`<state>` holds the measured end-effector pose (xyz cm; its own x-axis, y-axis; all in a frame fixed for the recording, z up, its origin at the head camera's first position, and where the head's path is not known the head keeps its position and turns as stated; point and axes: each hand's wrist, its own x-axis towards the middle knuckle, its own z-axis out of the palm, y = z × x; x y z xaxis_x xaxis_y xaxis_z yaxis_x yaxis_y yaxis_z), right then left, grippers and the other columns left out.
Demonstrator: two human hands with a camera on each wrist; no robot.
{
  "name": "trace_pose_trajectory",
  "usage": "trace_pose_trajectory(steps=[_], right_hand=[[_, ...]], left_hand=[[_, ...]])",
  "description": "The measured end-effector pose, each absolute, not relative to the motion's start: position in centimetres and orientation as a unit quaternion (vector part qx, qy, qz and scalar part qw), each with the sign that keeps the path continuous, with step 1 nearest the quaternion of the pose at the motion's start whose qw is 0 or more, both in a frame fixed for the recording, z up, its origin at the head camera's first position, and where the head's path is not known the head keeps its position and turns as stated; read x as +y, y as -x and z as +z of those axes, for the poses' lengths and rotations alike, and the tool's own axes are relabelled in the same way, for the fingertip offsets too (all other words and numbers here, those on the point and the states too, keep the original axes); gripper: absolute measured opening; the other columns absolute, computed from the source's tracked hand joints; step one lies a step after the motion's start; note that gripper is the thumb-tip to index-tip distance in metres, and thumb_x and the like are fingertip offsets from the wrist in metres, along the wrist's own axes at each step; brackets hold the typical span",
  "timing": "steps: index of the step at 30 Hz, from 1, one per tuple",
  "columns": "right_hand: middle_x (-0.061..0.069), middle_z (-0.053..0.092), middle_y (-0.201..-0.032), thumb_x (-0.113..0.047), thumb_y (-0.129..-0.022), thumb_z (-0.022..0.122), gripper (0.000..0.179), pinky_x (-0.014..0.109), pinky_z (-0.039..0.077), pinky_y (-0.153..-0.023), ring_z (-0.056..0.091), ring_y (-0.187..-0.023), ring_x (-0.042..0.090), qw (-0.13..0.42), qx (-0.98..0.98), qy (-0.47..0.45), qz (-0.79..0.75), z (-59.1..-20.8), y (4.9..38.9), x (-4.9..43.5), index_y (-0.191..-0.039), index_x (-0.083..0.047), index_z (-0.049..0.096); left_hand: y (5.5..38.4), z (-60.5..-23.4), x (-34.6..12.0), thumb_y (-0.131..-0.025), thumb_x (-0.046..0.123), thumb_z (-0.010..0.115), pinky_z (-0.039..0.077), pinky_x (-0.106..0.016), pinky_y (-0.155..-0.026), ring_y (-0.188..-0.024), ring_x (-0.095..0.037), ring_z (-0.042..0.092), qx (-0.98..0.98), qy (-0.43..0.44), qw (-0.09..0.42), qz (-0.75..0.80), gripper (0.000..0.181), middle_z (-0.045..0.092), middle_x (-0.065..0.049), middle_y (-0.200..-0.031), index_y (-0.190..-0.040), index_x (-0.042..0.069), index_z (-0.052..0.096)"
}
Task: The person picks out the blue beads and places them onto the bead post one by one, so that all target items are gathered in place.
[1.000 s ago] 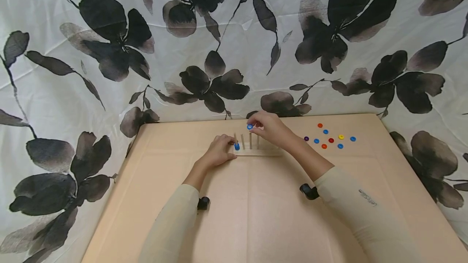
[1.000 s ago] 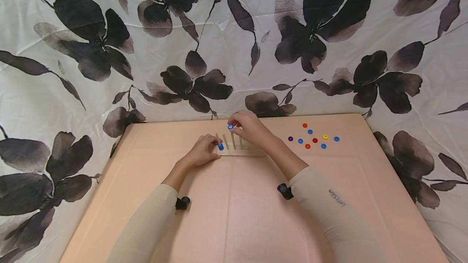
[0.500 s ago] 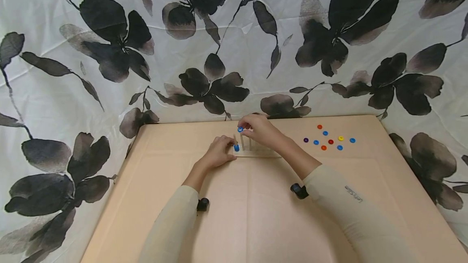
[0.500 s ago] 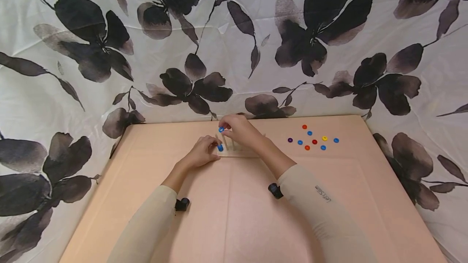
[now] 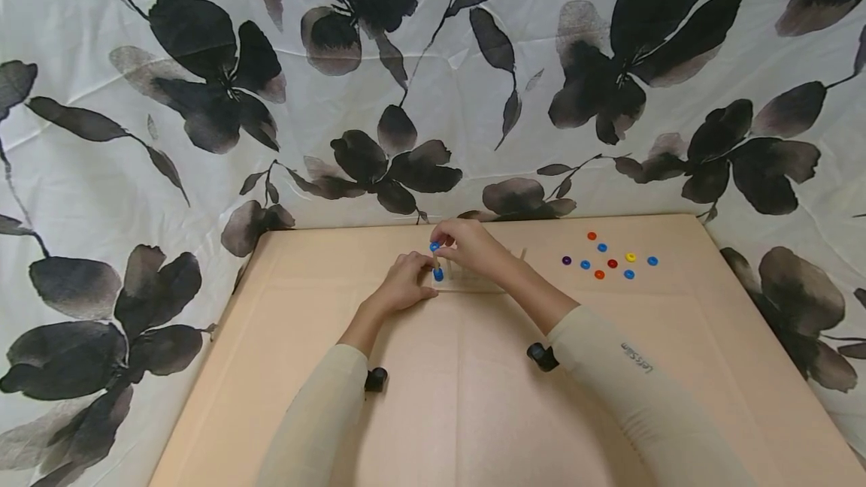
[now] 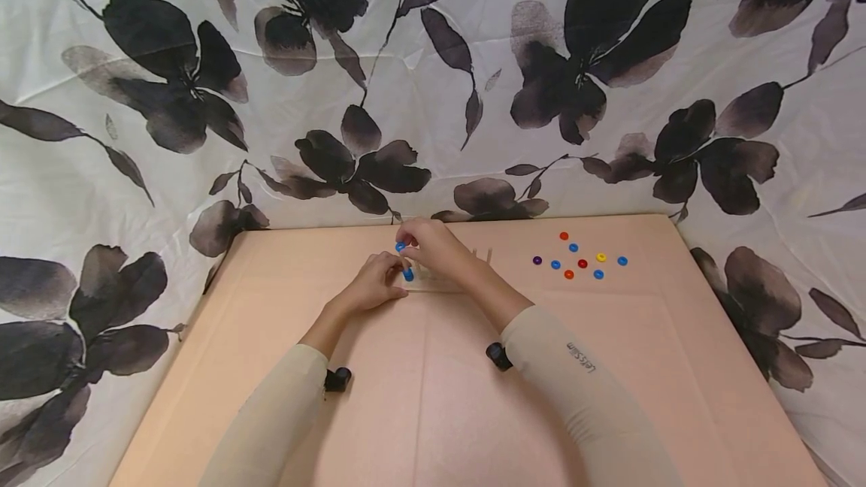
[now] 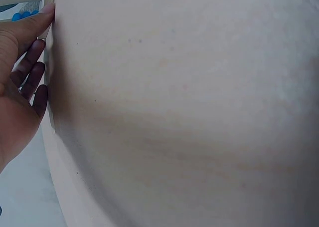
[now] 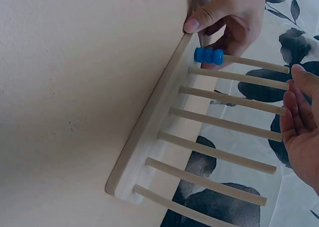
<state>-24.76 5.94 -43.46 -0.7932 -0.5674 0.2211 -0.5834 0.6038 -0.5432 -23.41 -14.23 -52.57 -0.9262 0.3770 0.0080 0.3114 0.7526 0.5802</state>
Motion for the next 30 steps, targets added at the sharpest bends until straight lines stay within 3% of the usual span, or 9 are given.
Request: trace_pose_trajectory(steps=[15,30], right_hand=[[0.003,0.074,-0.097,-0.013,-0.092,0.079,0.013,0.029,0.057,-0.084,0.07,-0.093,0.017,0.011,-0.9,-0.319,0.296,-44.1,24.7,5.5,-0.102,-0.007,0.074],[0.004,0.075,-0.094,-0.012,-0.091,0.079,0.012,0.029,0.058,-0.083,0.07,-0.09,0.017,0.023,-0.907,-0.301,0.293,-44.1,22.3,5.0,-0.101,-0.007,0.074]], left_hand=[[23.5,-52.7,-14.2,-0.083,0.022,0.087,0.041,-0.044,-0.106,-0.121,-0.027,0.049,0.937,-0.185,0.052,0.29,0.051,0.062,-0.007,-0.127,-0.128,0.009,0.067],[21.7,-52.7,-14.9,-0.085,0.024,0.086,0.041,-0.045,-0.107,-0.122,-0.028,0.048,0.936,-0.194,0.058,0.288,0.052,0.062,-0.008,-0.129,-0.13,0.01,0.066]])
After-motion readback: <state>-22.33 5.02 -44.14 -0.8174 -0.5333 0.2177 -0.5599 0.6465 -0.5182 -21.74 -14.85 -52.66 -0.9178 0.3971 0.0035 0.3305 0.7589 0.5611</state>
